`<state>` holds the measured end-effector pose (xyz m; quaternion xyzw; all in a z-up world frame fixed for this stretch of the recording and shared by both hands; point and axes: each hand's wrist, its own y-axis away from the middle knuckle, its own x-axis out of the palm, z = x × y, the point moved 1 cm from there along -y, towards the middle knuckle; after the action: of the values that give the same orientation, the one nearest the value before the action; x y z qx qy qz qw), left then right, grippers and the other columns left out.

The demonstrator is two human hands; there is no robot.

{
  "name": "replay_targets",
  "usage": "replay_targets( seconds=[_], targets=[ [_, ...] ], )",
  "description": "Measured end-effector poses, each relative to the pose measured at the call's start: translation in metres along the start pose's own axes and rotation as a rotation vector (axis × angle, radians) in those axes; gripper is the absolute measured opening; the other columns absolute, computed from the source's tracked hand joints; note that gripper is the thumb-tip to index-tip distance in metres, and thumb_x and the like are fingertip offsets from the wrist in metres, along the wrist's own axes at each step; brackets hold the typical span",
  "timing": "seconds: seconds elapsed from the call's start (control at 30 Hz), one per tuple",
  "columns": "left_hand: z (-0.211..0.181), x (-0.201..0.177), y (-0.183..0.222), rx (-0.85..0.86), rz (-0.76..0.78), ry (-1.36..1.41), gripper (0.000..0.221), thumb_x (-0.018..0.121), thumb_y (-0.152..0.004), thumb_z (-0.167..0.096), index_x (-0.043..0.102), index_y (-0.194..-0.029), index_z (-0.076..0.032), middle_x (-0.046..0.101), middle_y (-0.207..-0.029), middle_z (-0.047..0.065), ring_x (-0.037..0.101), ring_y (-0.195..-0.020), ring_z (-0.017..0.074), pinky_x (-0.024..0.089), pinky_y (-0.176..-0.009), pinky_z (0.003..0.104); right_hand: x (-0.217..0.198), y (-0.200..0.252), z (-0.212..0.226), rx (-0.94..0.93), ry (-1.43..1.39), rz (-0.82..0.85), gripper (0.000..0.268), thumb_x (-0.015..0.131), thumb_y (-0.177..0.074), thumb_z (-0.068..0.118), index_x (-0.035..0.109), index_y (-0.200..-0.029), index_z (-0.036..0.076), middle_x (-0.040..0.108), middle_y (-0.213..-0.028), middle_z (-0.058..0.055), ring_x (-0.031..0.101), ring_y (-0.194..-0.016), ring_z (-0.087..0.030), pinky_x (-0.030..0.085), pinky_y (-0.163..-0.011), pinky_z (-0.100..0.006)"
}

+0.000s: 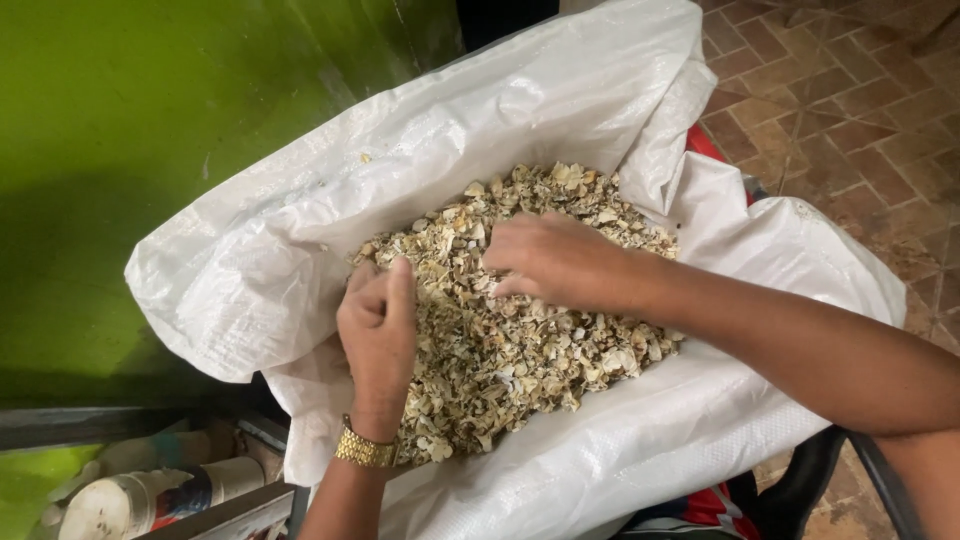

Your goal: Sorting and mixing dried agricultural products by hand in a large white bag.

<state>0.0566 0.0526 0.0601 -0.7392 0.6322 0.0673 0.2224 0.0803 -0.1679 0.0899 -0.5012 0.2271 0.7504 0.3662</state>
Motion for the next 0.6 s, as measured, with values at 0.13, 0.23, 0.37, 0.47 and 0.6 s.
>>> replay_targets(
  seconds=[0.13,0.23,0.37,0.47,0.6],
  targets=[
    [-0.022,0.009,0.006,0.269,0.074,-0.374,0.045,0.057,-0.104,-0.041,0.065,-0.070,-0.012,0.061,-0.114,0.006,0.055,-0.109,0.0249,0.023,-0.107,0.060,-0.022,0.016,-0.028,0.289,-0.014,0.234,0.035,0.059,-0.099,0.030,0.065,-0.122,0.005,0.069,-0.098,-0.017,0.068,-0.090,-0.031,0.055,-0.078,-0.045],
    [-0.042,0.020,0.018,0.465,0.161,-0.488,0.023,0.066,-0.097,-0.034,0.069,-0.105,-0.013,0.052,-0.142,0.014,0.034,-0.141,0.0335,0.011,-0.116,0.060,-0.018,0.023,-0.054,0.520,0.111,0.374,0.042,0.053,-0.102,0.038,0.068,-0.111,-0.001,0.073,-0.091,-0.018,0.072,-0.087,-0.033,0.056,-0.078,-0.045],
    [-0.042,0.045,0.046,0.840,0.506,-0.318,0.039,0.077,-0.088,-0.020,0.062,-0.122,-0.010,0.056,-0.143,0.016,0.051,-0.133,0.0328,0.044,-0.111,0.050,-0.017,0.019,-0.052,0.786,0.102,0.573,0.050,0.052,-0.101,0.049,0.065,-0.101,0.000,0.067,-0.100,-0.011,0.069,-0.081,-0.017,0.060,-0.076,-0.032],
    [-0.021,0.056,0.062,0.896,0.744,-0.496,0.059,0.075,-0.085,-0.039,0.056,-0.136,-0.016,0.049,-0.150,0.016,0.045,-0.137,0.0323,0.039,-0.112,0.051,-0.007,0.019,-0.044,0.774,0.103,0.677,0.065,0.045,-0.099,0.060,0.066,-0.117,0.001,0.066,-0.125,-0.015,0.070,-0.103,-0.021,0.058,-0.092,-0.038],
    [-0.001,0.064,0.070,0.785,0.732,-0.835,0.087,0.075,-0.078,-0.024,0.036,-0.156,-0.019,0.041,-0.156,0.021,0.040,-0.139,0.0361,0.035,-0.115,0.050,0.001,0.020,-0.043,0.582,-0.095,0.790,0.080,0.034,-0.094,0.067,0.050,-0.142,0.005,0.038,-0.155,-0.018,0.047,-0.139,-0.029,0.047,-0.111,-0.043]
  ],
)
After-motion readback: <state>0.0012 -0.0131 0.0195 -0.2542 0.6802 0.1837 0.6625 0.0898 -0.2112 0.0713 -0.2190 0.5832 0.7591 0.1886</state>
